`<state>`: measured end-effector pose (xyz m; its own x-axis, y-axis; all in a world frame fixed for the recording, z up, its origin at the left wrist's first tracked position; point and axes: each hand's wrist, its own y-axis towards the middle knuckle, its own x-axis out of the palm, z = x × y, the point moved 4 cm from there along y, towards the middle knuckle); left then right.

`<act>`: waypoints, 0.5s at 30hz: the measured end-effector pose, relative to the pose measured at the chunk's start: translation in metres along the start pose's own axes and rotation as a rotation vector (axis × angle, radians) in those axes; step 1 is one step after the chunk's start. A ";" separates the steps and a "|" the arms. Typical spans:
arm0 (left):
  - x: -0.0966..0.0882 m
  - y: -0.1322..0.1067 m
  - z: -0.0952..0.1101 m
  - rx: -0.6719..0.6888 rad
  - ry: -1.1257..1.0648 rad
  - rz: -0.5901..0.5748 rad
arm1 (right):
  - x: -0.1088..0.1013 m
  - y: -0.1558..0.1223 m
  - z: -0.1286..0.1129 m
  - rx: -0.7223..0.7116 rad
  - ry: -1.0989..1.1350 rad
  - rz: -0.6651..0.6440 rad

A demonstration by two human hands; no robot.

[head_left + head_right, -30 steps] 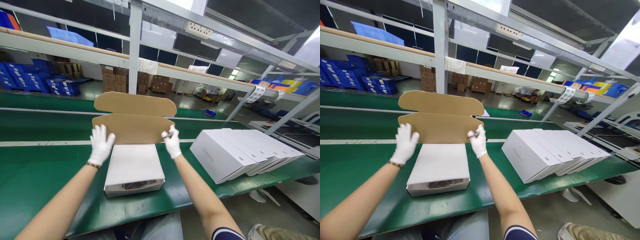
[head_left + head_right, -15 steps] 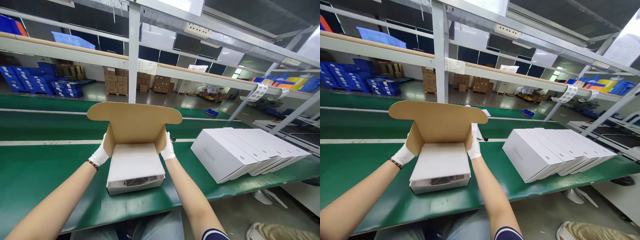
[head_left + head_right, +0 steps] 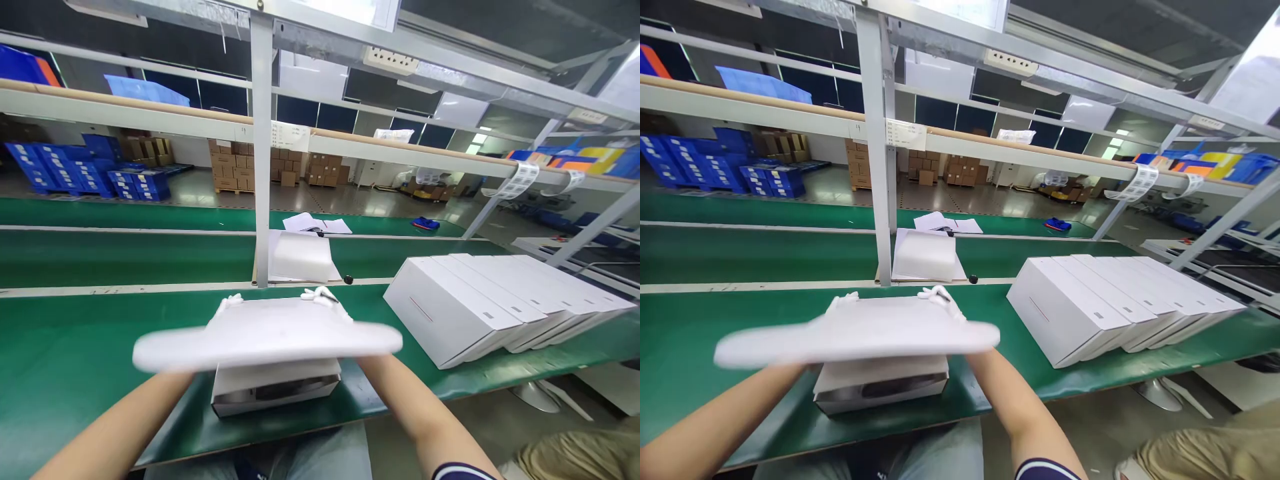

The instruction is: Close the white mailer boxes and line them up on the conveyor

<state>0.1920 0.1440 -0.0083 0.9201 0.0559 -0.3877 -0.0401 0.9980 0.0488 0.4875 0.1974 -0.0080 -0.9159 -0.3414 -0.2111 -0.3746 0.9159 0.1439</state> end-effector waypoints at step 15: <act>0.060 -0.128 -0.013 0.688 1.057 -0.183 | 0.033 -0.134 0.002 -0.434 -0.744 -0.243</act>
<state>0.2472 0.0197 -0.0495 0.1206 0.2324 -0.9651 0.5550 0.7903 0.2597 0.5080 0.0636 -0.0367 -0.5299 -0.1524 -0.8342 -0.7062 0.6240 0.3346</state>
